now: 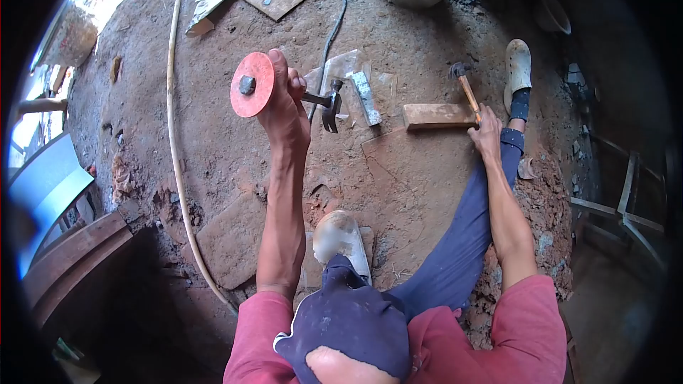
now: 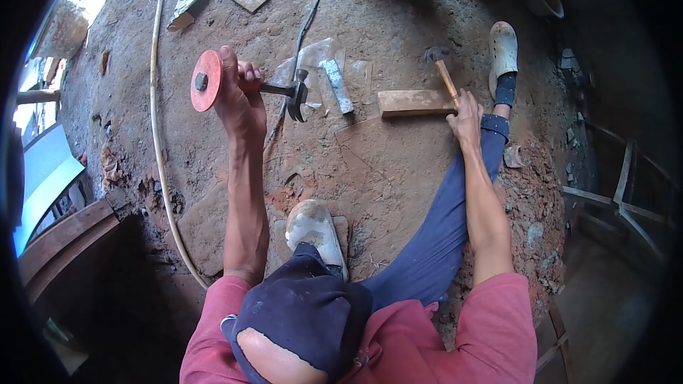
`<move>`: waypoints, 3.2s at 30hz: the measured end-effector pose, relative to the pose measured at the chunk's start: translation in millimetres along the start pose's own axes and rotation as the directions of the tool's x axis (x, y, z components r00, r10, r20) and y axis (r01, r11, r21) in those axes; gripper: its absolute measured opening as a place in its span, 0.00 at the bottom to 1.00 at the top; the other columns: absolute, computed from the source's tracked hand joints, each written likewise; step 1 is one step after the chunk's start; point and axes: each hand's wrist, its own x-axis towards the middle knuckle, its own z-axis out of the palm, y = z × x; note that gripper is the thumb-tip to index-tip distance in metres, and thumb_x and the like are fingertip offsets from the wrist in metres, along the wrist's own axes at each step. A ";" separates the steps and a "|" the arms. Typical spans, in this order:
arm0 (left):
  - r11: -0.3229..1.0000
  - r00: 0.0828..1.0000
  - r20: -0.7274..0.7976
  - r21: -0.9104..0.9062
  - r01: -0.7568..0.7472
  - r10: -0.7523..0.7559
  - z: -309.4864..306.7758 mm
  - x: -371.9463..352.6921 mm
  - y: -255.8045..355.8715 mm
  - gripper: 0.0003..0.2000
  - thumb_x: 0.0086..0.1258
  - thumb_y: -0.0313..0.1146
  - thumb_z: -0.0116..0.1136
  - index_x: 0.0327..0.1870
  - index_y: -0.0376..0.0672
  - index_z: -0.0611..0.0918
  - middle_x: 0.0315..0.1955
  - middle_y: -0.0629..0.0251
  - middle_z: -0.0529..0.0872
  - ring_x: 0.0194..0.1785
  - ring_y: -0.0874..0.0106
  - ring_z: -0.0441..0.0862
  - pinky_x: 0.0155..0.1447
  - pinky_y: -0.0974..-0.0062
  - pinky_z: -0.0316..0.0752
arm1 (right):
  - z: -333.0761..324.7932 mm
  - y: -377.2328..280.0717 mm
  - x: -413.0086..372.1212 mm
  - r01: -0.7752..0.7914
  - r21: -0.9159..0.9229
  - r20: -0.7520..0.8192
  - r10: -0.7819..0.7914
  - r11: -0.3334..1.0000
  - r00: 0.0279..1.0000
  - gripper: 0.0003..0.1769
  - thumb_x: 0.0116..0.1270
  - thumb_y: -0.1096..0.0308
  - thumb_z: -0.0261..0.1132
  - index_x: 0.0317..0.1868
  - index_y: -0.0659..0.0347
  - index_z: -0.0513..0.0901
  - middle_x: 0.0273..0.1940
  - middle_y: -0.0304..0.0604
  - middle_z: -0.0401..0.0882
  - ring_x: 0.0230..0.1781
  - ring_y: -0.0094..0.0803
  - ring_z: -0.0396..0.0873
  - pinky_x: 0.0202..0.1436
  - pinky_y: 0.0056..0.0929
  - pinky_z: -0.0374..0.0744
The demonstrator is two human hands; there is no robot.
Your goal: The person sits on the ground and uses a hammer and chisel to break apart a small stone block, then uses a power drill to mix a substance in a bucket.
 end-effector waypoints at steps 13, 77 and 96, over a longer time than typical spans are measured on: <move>0.993 1.000 0.005 0.113 0.015 -0.015 -3.3 -5.3 -1.4 0.17 0.70 0.44 0.64 0.27 0.47 0.71 0.19 0.73 0.70 0.24 0.78 0.68 0.34 0.76 0.67 | 88.4 -146.4 14.8 -0.954 0.282 0.079 0.988 0.105 0.132 0.45 0.27 0.47 0.88 0.34 0.73 0.74 0.43 0.55 0.66 0.43 0.48 0.72 0.49 0.47 0.75; 1.000 0.994 0.105 -0.001 0.024 -0.024 16.9 22.0 -23.3 0.08 0.70 0.35 0.65 0.39 0.46 0.77 0.25 0.78 0.73 0.25 0.83 0.68 0.28 0.84 0.63 | 24.2 -264.4 10.1 -0.575 0.611 0.341 0.475 0.544 0.811 0.24 0.45 0.65 0.79 0.35 0.69 0.74 0.34 0.53 0.74 0.38 0.50 0.75 0.44 0.43 0.74; 0.865 0.868 0.486 0.474 -0.164 -0.102 30.0 20.5 -98.6 0.15 0.70 0.37 0.65 0.24 0.48 0.72 0.19 0.80 0.68 0.22 0.85 0.61 0.26 0.81 0.53 | 36.7 -278.3 8.3 -0.733 0.473 0.363 0.650 0.488 0.667 0.29 0.44 0.58 0.81 0.43 0.68 0.81 0.37 0.53 0.83 0.38 0.49 0.82 0.46 0.41 0.77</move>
